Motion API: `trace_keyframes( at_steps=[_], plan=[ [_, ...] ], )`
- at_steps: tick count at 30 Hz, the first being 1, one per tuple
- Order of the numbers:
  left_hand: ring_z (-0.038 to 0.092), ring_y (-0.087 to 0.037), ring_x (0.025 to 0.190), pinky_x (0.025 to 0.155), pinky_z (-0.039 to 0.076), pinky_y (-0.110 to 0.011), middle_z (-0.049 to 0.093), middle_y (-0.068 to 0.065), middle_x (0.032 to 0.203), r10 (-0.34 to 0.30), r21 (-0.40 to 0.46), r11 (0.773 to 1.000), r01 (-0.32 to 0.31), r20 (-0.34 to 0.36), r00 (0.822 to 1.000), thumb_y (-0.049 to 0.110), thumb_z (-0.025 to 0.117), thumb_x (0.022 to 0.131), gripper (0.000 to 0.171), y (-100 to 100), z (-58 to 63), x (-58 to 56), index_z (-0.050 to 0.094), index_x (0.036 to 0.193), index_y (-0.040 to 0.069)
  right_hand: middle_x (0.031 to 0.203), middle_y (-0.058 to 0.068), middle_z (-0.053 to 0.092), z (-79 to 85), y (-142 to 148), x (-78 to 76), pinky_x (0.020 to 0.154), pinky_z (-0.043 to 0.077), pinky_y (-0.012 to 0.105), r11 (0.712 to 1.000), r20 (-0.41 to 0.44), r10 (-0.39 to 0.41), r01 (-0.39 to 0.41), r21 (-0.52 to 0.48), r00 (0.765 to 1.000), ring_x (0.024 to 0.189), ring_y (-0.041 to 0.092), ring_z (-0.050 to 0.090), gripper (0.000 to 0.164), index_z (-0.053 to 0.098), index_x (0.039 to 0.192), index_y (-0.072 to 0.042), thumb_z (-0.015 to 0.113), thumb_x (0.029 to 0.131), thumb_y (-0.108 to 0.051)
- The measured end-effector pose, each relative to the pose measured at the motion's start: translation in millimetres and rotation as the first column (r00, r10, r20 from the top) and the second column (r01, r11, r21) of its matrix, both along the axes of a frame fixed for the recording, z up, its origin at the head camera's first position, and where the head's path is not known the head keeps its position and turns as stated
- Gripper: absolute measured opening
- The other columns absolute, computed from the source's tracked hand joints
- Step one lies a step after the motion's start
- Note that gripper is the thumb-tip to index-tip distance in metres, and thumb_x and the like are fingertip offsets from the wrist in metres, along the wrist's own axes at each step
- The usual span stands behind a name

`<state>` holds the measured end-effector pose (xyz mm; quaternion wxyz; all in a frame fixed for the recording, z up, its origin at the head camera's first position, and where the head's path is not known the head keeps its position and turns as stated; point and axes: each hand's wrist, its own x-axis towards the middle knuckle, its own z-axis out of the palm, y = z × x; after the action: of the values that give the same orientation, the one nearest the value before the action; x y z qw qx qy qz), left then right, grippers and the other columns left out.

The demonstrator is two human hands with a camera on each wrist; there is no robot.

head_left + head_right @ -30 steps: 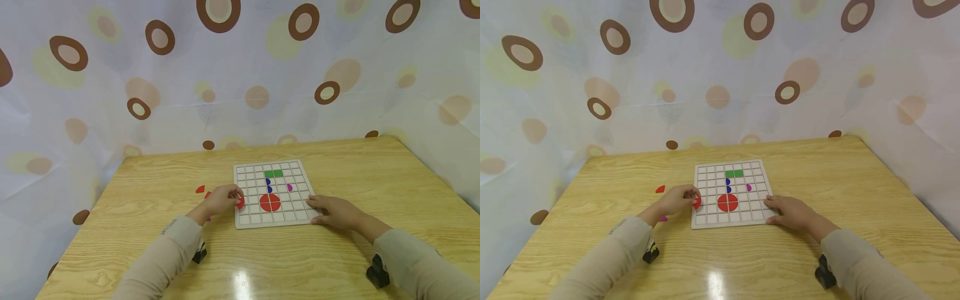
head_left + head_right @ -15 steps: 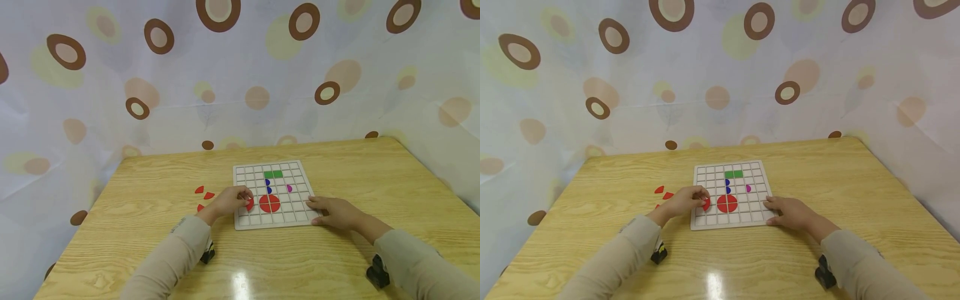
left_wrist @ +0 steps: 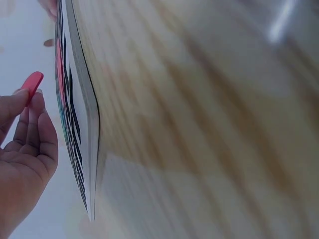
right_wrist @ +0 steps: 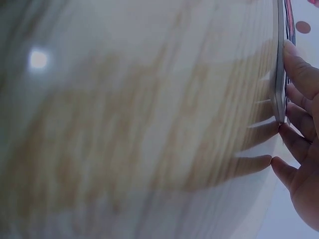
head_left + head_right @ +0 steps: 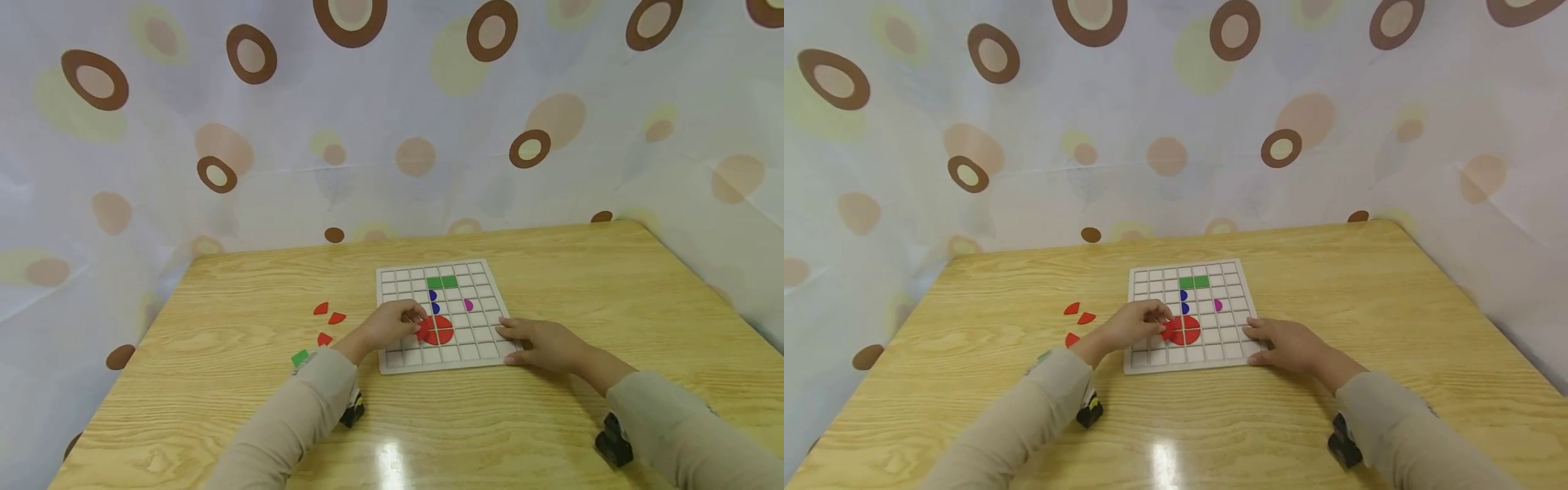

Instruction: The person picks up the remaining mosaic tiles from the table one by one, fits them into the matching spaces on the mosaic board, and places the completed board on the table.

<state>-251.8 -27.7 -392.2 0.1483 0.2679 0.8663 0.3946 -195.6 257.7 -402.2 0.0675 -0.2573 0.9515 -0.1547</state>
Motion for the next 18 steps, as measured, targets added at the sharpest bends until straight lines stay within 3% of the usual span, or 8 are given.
trace_keyframes(
  at_steps=[18],
  plan=[
    [0.051, -0.009, 0.082, 0.066, 0.042, -0.019, 0.053, 0.004, 0.087, -0.039, 0.004, 0.999, 0.039, 0.026, 0.999, 0.008, 0.057, 0.083, 0.013, 34.2, 7.6, 0.1, 0.058, 0.094, 0.013, 0.128, 0.016, 0.040, 2.8, -1.9, 2.1, 0.089, 0.030, 0.048, 1.000, 0.001, -0.004, 0.004, -0.006, 1.000, 0.116, 0.036, 0.035, 0.061, 0.048, 0.121, -0.001, 0.057, 0.077, -0.043]
  ],
)
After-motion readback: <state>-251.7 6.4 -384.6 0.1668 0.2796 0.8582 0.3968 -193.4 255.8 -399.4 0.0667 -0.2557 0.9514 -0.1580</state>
